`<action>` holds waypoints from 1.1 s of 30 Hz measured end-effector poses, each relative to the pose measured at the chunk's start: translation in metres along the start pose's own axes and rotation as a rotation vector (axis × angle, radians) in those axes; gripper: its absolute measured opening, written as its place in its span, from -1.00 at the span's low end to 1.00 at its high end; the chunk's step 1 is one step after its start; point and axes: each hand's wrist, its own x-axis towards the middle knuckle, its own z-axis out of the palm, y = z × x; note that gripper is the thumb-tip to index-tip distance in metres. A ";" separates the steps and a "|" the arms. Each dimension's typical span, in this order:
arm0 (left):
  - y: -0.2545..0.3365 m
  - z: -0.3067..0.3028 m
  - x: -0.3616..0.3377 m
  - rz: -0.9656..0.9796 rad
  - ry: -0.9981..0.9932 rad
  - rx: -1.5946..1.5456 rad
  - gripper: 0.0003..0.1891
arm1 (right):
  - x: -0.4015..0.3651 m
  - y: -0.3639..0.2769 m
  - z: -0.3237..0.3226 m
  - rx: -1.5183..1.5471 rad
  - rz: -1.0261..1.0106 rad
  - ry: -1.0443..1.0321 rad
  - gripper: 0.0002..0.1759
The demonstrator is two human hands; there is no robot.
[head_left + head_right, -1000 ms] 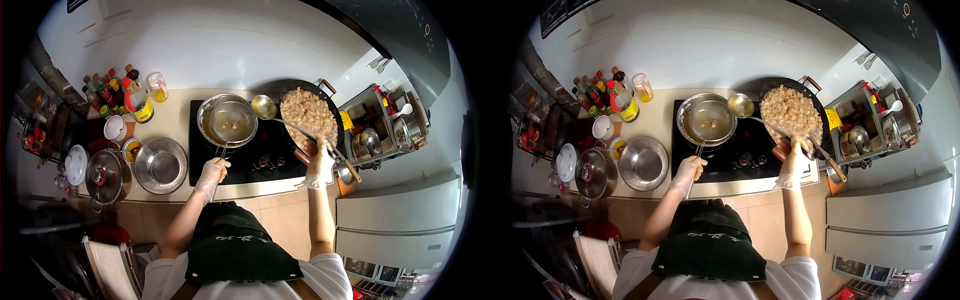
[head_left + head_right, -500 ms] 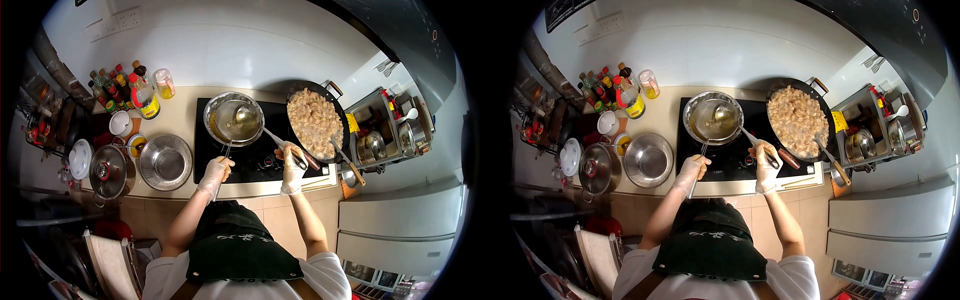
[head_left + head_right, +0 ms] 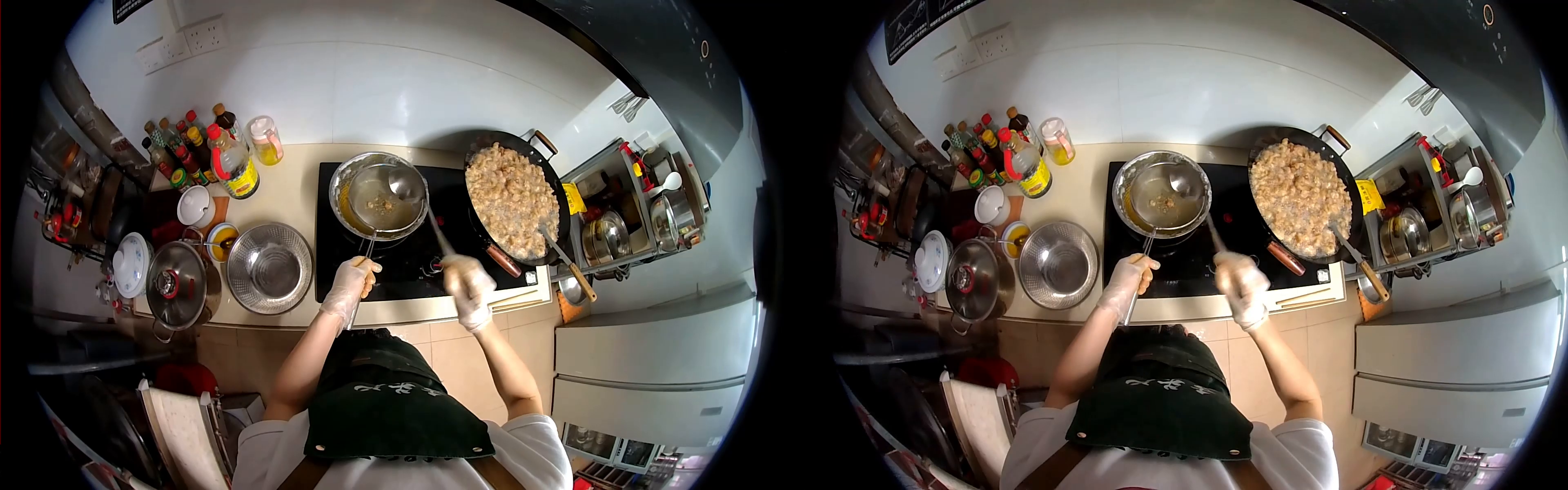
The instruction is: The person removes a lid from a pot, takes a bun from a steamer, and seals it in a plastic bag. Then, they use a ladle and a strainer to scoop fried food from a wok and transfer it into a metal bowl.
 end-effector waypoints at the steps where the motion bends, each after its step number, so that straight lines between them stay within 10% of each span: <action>1: 0.001 0.000 0.000 0.006 -0.002 0.000 -0.80 | 0.008 -0.006 -0.003 0.153 0.451 0.133 -0.87; 2: 0.001 -0.001 -0.001 0.006 0.005 -0.005 -0.80 | 0.017 -0.012 -0.006 0.361 0.870 0.372 -0.79; 4: 0.006 0.002 -0.004 0.005 0.008 -0.012 -0.81 | 0.015 0.024 -0.032 0.675 0.956 0.587 -0.81; 14: 0.008 -0.004 0.000 0.025 0.025 0.037 -0.79 | -0.007 0.082 -0.128 0.352 0.919 1.004 -0.80; 33: 0.007 -0.004 0.003 -0.006 0.067 0.099 -0.76 | -0.037 0.101 -0.129 0.379 1.073 1.098 -0.86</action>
